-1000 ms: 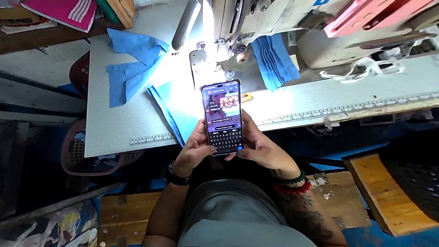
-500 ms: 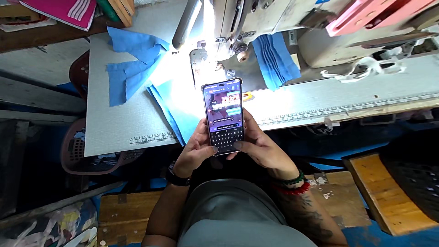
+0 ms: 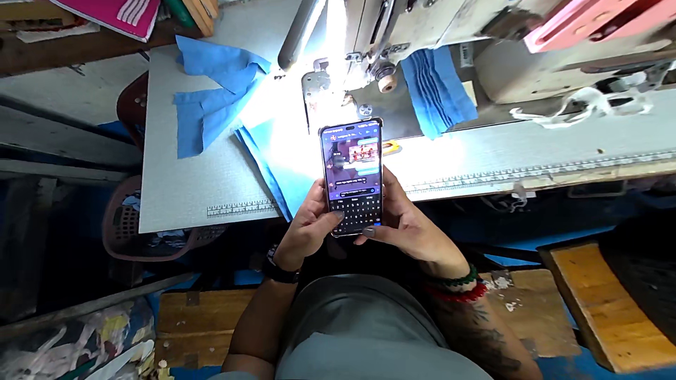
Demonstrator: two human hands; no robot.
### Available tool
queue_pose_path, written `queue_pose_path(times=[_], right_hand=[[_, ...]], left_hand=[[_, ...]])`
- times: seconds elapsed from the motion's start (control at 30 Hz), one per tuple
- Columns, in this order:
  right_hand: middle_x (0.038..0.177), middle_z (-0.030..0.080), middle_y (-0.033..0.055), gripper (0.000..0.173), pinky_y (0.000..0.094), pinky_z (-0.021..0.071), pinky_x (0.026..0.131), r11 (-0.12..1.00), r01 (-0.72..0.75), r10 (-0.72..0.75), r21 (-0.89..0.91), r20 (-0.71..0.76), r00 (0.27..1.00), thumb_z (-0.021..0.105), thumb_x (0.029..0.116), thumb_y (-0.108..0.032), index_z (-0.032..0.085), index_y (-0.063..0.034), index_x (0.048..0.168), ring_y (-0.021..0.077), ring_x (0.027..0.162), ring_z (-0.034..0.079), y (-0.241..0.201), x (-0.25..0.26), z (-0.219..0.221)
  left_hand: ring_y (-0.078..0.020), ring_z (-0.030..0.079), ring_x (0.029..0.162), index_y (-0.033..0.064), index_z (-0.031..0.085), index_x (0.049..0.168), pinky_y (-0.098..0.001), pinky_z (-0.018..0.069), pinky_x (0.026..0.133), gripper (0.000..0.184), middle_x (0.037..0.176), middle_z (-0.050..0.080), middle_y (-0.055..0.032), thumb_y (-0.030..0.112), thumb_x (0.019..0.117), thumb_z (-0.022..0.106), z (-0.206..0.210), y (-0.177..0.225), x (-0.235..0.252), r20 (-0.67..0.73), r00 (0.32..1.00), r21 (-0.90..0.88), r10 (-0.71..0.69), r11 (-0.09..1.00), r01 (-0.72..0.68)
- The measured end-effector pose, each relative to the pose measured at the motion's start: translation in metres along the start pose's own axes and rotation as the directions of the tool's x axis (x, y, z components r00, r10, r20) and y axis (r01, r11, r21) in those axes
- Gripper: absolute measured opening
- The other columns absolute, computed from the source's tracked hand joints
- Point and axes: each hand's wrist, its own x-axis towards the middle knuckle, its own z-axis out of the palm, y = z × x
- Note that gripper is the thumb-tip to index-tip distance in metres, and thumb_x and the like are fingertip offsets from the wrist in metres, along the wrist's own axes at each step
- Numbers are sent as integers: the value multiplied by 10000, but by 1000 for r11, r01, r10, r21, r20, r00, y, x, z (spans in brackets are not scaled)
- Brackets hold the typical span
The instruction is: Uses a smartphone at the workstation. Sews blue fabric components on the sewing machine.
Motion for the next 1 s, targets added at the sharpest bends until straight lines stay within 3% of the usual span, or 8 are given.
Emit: queue_pose_path(times=[0.1,0.2,0.4,0.53,0.67,0.83,0.9,1.0], right_hand=[[1406,589,76,910,351,662,759,999,-12,12,-35,-20,1000,598,920,71,148,-310,1613,243,1095,709,-1,1,1],[1432,569,68,833,375,658,801,1000,3,-4,32,37,999,586,981,-19,149,-322,1622,243,1136,693,0,-1,-4],[1403,584,91,842,393,665,771,1000,-1,0,23,24,1000,503,949,76,149,-301,1612,256,1096,710,-1,0,-5],[1424,569,85,840,395,658,814,998,-1,-1,60,45,999,594,970,-11,152,-314,1617,259,1130,695,-1,0,-6],[1431,560,80,835,391,657,818,998,1,-3,63,41,999,622,972,-33,170,-326,1610,255,1141,690,-1,1,-5],[1434,554,89,841,402,657,817,997,6,-9,73,42,999,617,969,-40,155,-312,1617,265,1145,687,-1,0,-6],[1441,555,77,786,404,657,820,996,1,-6,92,47,999,578,994,-75,162,-313,1618,257,1156,683,-2,0,-6],[1410,581,77,679,400,661,782,994,-20,18,109,19,1000,402,1028,-43,182,-315,1609,244,1108,706,-4,1,-4]], left_hand=[[-123,654,1134,132,412,1459,-378,543,997,541,1284,651,-23,-56,952,440,-1,0,0,14,1000,-35,-1,999,2],[-122,640,1159,141,402,1470,-374,534,1002,586,1321,634,-24,-41,916,466,-5,1,-1,71,997,-112,2,994,6],[-132,649,1158,118,373,1485,-382,538,1012,629,1313,639,-33,-94,899,459,-5,5,-1,74,997,-14,-32,999,33],[-132,651,1147,115,370,1484,-381,542,1000,618,1302,644,-37,-65,901,468,-5,5,-1,63,997,-6,-33,999,33],[-138,656,1133,112,402,1455,-388,546,995,506,1278,651,-43,-27,972,457,-2,2,1,-8,1000,14,-21,1000,21],[-133,657,1139,122,375,1478,-379,545,1000,615,1298,645,-39,-74,903,470,-5,6,-1,51,998,-16,-48,999,49],[-138,659,1142,118,372,1485,-384,546,1000,628,1304,646,-45,-88,899,465,-5,5,-1,60,997,-18,-38,999,40],[-135,651,1158,134,374,1485,-383,538,1010,633,1314,643,-37,-67,896,487,-6,5,-1,76,997,-51,-35,998,39]])
